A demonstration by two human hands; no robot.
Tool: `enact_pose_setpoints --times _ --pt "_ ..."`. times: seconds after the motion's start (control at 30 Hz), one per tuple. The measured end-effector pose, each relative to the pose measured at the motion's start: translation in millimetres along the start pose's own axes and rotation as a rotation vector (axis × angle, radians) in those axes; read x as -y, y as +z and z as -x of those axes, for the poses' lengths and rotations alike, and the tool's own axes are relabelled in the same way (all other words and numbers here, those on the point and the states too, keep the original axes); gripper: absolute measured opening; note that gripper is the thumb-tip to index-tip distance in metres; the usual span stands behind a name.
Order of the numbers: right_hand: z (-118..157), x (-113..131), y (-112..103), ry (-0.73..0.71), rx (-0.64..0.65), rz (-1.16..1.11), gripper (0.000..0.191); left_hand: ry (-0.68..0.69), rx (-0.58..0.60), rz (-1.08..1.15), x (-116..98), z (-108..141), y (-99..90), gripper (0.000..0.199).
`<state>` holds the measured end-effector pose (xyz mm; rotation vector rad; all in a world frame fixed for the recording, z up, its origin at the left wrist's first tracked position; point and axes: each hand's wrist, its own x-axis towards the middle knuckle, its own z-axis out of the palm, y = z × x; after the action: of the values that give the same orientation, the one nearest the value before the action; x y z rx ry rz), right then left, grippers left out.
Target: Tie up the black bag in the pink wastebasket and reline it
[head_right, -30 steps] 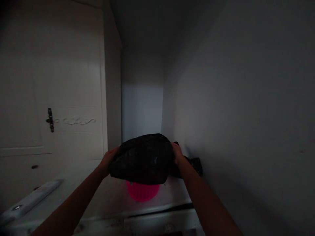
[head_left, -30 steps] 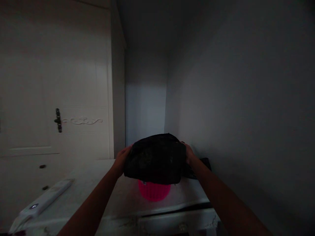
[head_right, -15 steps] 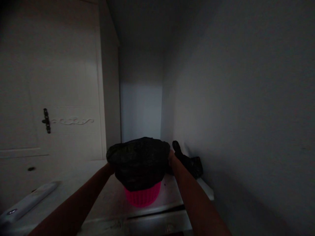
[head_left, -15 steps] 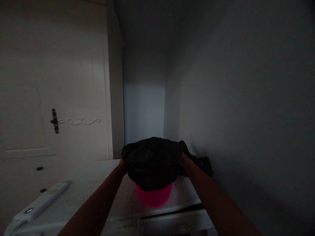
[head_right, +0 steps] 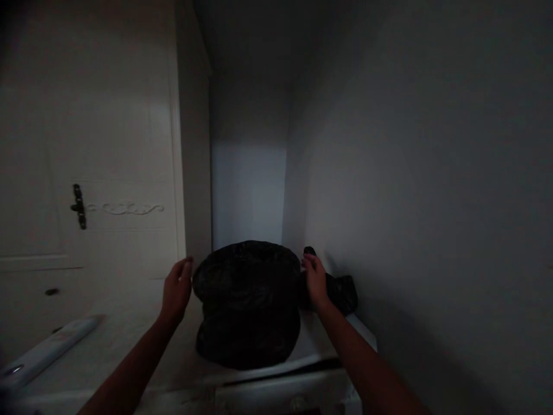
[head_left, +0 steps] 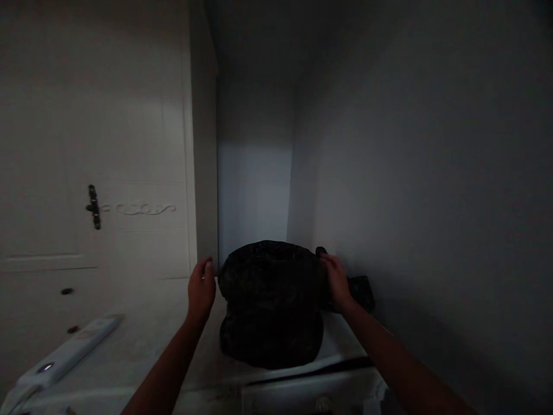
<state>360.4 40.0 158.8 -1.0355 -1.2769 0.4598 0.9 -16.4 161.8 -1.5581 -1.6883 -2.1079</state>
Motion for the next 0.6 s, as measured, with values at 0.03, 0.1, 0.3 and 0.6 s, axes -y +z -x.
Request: enact_pose_setpoints --times 0.03,0.1,0.3,0.6 --pt "-1 20 -3 -0.080 -0.035 -0.008 0.057 0.079 -0.011 -0.019 -18 -1 -6.2 0.050" --pt "2 63 -8 -0.329 0.156 0.020 0.055 0.357 0.130 -0.048 -59 4 -17.5 0.050" --pt "30 145 -2 -0.677 1.077 0.685 0.061 0.775 0.827 -0.524 -129 31 -24.2 0.048" --pt "26 112 26 -0.706 0.634 0.668 0.070 0.574 0.691 -0.486 -92 8 7.9 0.045"
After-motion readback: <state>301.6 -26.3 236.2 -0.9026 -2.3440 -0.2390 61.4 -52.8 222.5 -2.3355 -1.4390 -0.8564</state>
